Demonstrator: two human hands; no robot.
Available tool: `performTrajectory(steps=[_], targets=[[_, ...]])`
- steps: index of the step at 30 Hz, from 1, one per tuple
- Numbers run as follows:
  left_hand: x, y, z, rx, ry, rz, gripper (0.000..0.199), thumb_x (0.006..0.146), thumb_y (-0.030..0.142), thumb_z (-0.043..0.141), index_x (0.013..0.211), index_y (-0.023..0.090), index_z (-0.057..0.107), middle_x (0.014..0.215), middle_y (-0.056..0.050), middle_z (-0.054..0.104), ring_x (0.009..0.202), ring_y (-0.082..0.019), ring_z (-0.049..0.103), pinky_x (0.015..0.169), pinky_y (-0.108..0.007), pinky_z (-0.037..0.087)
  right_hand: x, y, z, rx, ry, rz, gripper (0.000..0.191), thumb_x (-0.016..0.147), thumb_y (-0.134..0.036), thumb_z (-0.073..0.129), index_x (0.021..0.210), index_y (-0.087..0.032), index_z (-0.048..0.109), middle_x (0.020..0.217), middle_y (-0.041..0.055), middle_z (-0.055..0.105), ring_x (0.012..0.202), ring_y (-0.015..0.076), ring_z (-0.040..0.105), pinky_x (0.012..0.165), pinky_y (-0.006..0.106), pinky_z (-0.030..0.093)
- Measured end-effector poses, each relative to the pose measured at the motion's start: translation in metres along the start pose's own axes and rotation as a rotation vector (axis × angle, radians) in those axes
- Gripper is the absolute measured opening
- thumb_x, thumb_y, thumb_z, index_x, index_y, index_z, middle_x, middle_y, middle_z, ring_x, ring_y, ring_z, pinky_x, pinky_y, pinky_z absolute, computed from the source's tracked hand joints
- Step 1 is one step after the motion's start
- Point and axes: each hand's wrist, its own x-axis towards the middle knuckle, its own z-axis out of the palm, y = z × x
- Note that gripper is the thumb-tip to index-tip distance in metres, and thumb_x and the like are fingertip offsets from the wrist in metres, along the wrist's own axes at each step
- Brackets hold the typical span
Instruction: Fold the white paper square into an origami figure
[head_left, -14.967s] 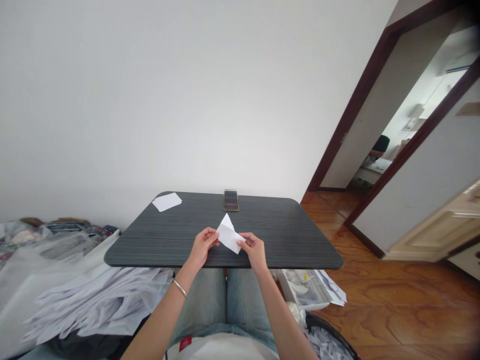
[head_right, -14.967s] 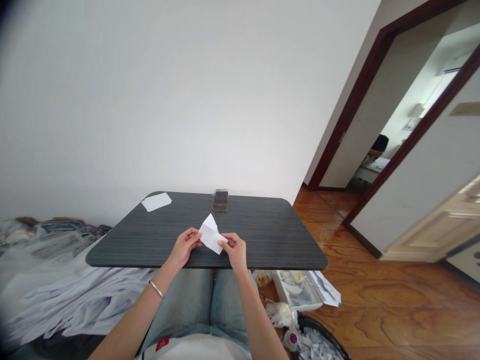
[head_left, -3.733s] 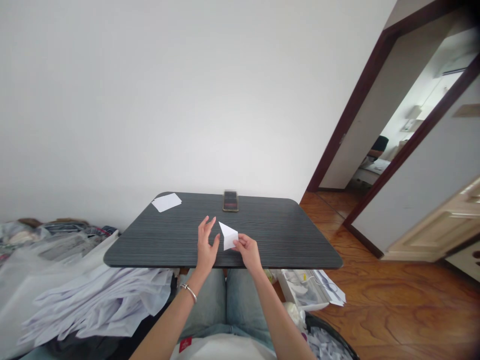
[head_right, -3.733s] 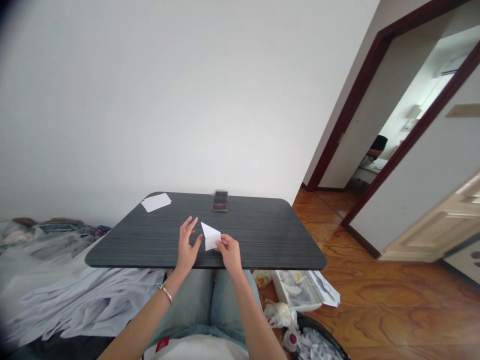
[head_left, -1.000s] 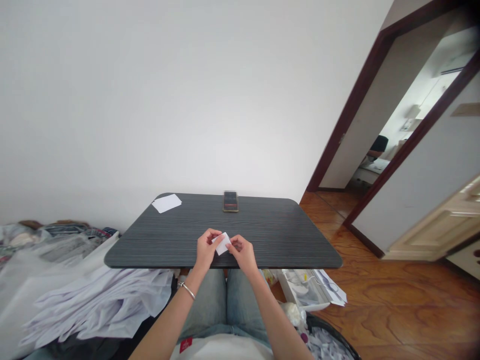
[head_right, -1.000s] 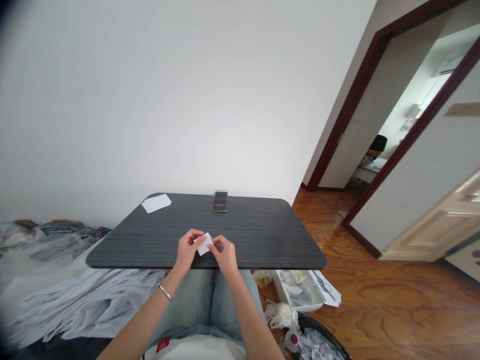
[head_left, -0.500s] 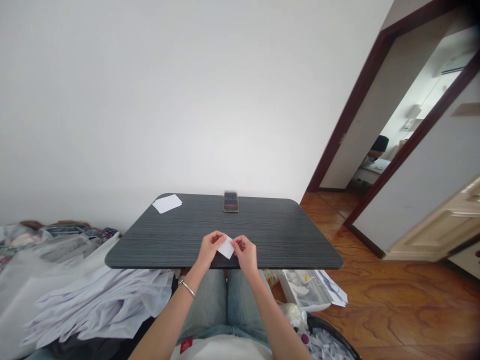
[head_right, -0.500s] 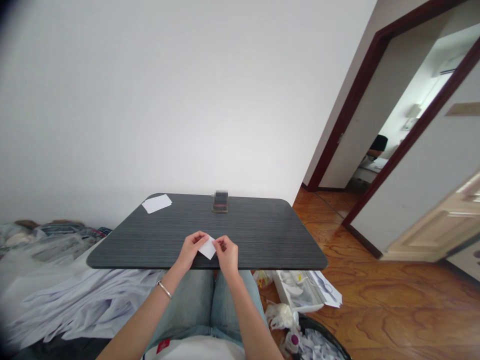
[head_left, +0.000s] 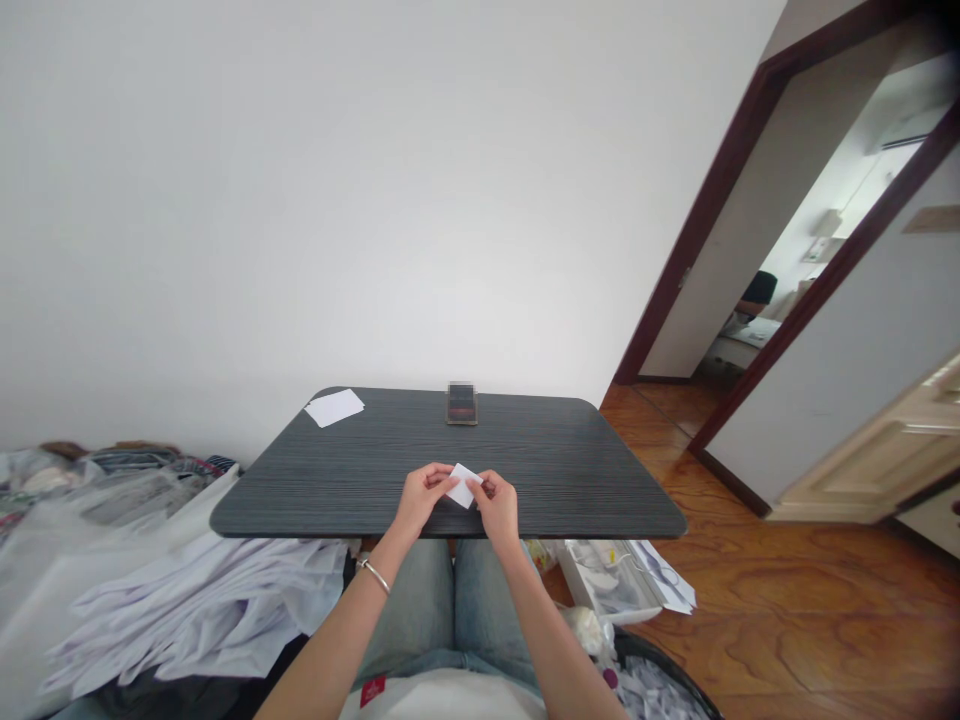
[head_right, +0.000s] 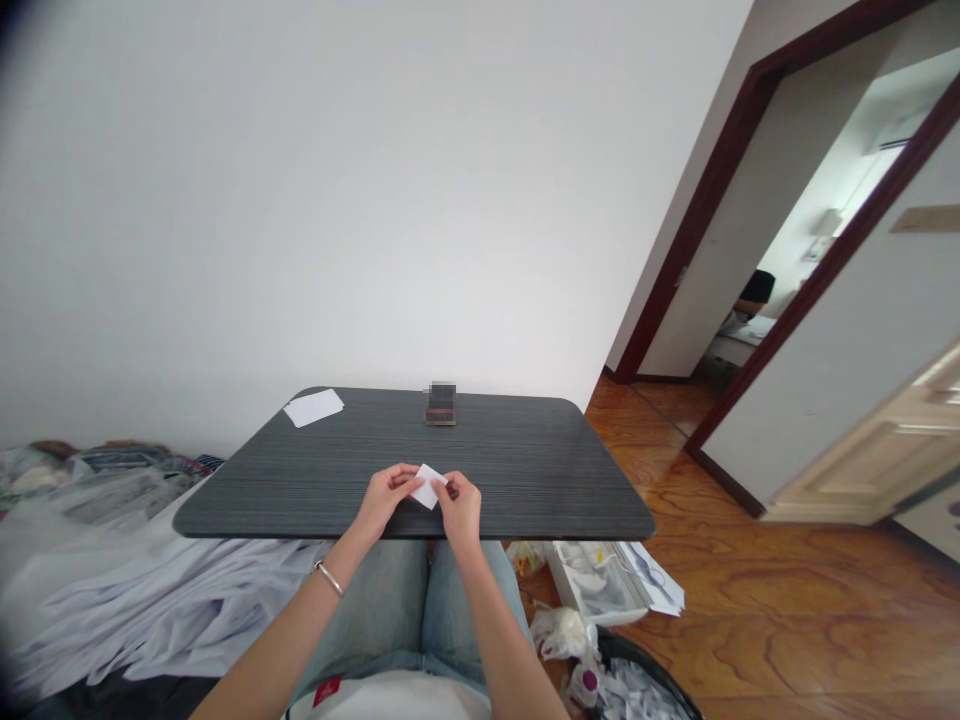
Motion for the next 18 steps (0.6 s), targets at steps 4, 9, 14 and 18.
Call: performTrajectory(steps=[4, 9, 14, 18], targets=[[0.0002, -0.0012, -0.0018, -0.006, 0.034, 0.013, 0.023, 0.065, 0.031, 0.067, 0.08, 0.013, 0.063, 0.067, -0.004, 0.068, 0.059, -0.015, 0.061, 0.055, -0.024, 0.045, 0.0013, 0.0002, -0.0006, 0.015, -0.027, 0.01, 0.024, 0.068, -0.041, 0.061, 0.062, -0.017, 0.062, 0.051, 0.0, 0.061, 0.047, 0.0141, 0.053, 0.042, 0.022, 0.038], [-0.0001, -0.0007, -0.0017, -0.008, -0.021, 0.01, 0.035, 0.063, 0.029, 0.069, 0.092, 0.013, 0.06, 0.073, -0.005, 0.069, 0.062, -0.016, 0.062, 0.056, -0.025, 0.047, 0.0021, 0.0018, -0.0009, 0.044, -0.046, 0.032, 0.023, 0.07, -0.039, 0.059, 0.064, -0.016, 0.06, 0.051, 0.0, 0.06, 0.047, 0.014, 0.053, 0.042, 0.021, 0.039], [0.0006, -0.0028, -0.0013, -0.011, 0.0, 0.019, 0.029, 0.065, 0.028, 0.067, 0.088, 0.014, 0.057, 0.068, -0.001, 0.066, 0.059, -0.013, 0.061, 0.053, -0.022, 0.046, 0.0031, 0.0033, -0.0005, 0.083, -0.107, 0.061, 0.02, 0.069, -0.035, 0.062, 0.064, -0.016, 0.06, 0.054, 0.0017, 0.063, 0.049, 0.0153, 0.056, 0.042, 0.022, 0.041], [0.0009, -0.005, -0.0025, -0.009, -0.018, 0.009, 0.034, 0.064, 0.028, 0.068, 0.093, 0.015, 0.054, 0.066, 0.0, 0.064, 0.06, -0.014, 0.061, 0.054, -0.023, 0.047, 0.0041, 0.0032, -0.0005, 0.111, -0.106, 0.086, 0.023, 0.069, -0.037, 0.061, 0.064, -0.015, 0.06, 0.054, 0.0024, 0.064, 0.049, 0.0156, 0.058, 0.043, 0.023, 0.044]])
